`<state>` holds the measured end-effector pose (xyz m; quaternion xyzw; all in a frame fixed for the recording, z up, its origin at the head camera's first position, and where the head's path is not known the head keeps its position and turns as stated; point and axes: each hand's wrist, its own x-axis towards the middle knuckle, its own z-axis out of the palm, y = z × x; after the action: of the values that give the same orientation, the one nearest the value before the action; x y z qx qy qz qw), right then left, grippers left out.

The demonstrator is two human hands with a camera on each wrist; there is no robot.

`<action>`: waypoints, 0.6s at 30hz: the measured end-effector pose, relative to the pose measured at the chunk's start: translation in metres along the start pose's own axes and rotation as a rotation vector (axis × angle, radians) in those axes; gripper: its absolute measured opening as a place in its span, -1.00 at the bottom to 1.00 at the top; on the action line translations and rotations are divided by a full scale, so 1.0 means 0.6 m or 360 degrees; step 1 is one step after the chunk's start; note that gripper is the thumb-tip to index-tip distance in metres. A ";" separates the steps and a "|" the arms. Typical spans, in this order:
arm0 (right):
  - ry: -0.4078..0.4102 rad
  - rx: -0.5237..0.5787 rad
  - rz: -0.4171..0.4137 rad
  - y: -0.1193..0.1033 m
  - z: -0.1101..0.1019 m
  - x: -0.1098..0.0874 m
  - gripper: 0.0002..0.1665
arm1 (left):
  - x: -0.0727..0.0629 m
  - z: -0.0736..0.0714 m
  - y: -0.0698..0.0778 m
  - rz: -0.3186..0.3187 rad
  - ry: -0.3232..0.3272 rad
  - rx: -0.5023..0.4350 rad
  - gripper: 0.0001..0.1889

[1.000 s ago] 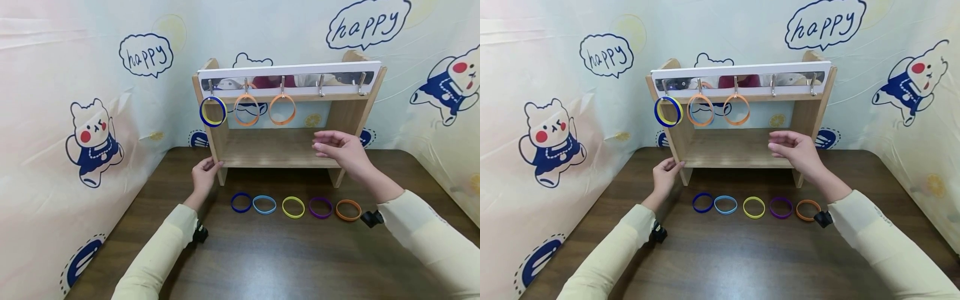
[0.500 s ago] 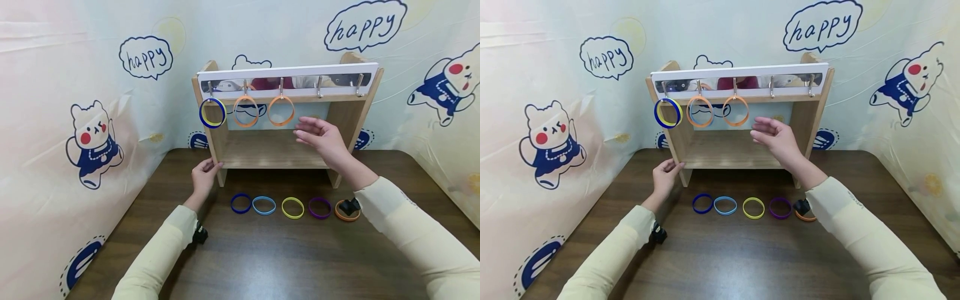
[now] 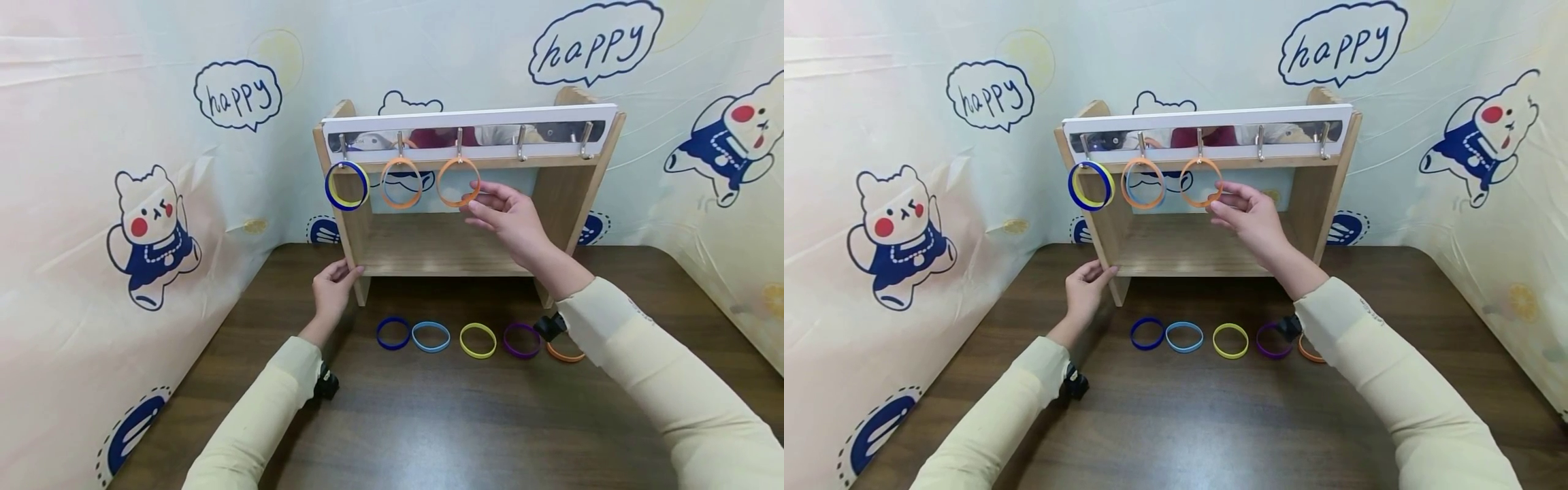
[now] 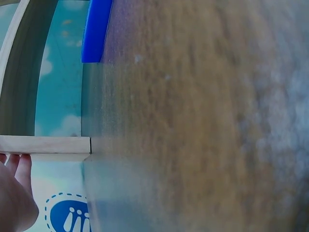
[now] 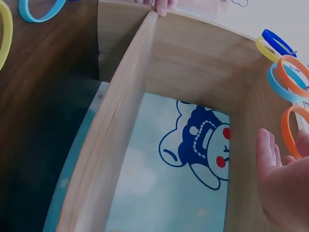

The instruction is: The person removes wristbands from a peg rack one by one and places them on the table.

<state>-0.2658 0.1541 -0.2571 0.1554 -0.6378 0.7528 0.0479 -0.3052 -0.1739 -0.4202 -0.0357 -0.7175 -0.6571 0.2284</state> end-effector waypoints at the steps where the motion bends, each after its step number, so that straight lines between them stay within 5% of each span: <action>1: 0.0008 0.0021 0.0002 0.000 0.002 0.001 -0.53 | 0.000 -0.001 0.000 0.0001 -0.0001 0.0002 -0.59; 18: 0.0110 0.0217 0.0042 -0.006 0.020 0.000 -0.70 | 0.000 -0.001 -0.001 0.0002 -0.0006 -0.0025 -0.60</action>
<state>-0.2629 0.1430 -0.2520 0.1240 -0.5850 0.8000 0.0492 -0.3053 -0.1743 -0.4205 -0.0393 -0.7126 -0.6626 0.2271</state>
